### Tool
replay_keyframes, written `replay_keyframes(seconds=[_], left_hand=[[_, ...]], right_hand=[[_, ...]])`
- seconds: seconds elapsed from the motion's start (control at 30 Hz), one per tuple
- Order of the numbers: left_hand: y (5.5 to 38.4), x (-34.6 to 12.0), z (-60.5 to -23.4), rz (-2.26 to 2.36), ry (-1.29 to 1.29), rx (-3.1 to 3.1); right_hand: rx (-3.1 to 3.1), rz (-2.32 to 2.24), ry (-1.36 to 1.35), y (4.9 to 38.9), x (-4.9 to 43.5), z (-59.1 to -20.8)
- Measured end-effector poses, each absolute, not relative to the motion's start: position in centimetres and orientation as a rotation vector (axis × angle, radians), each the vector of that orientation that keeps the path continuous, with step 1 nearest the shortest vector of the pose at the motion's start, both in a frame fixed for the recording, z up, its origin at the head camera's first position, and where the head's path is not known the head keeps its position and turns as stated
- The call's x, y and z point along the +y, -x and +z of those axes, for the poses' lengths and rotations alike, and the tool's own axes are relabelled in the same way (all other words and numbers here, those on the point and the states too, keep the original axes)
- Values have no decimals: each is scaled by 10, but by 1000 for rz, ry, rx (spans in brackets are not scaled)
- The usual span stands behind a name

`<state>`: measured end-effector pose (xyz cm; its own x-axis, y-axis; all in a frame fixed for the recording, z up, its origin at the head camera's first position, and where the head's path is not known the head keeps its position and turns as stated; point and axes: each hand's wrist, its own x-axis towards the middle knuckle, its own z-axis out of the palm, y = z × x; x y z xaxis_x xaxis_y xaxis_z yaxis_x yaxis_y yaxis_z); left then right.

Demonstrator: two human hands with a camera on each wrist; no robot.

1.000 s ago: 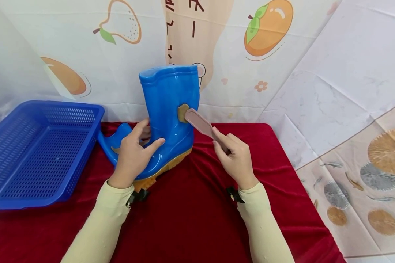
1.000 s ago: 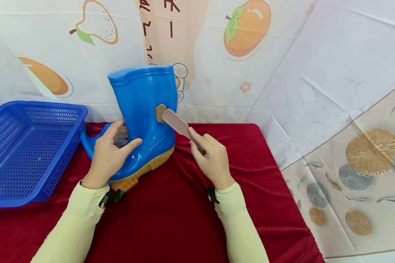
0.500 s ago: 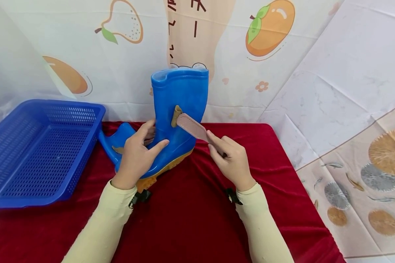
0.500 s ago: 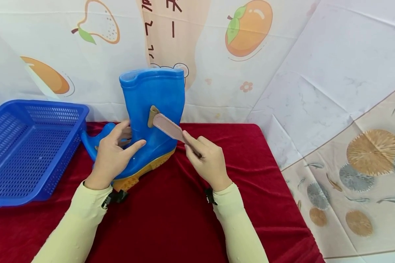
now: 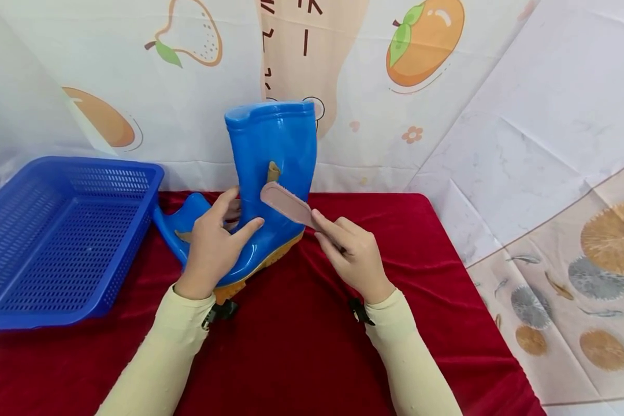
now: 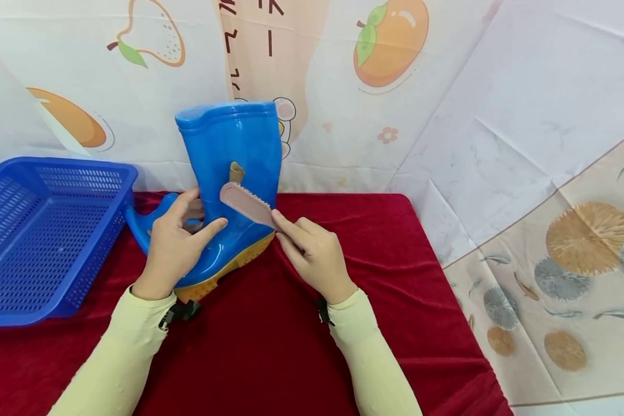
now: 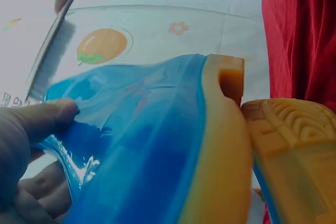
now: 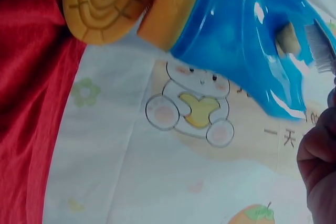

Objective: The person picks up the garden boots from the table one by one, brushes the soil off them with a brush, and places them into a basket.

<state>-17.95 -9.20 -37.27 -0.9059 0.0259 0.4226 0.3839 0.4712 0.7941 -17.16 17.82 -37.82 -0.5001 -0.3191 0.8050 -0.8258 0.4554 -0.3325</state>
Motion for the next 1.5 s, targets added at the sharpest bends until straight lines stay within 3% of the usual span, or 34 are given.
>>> replay_keyframes(seconds=[0.57, 1.0, 1.5], left_hand=[[181, -97, -374, -1419, 356, -2355], [177, -90, -372, -1407, 414, -2395], [186, -100, -376, -1492, 273, -2343]], right_hand=[[-2118, 960, -775, 176, 187, -375], [-2088, 911, -878, 179, 185, -378], [-2144, 1037, -774, 194, 205, -392]])
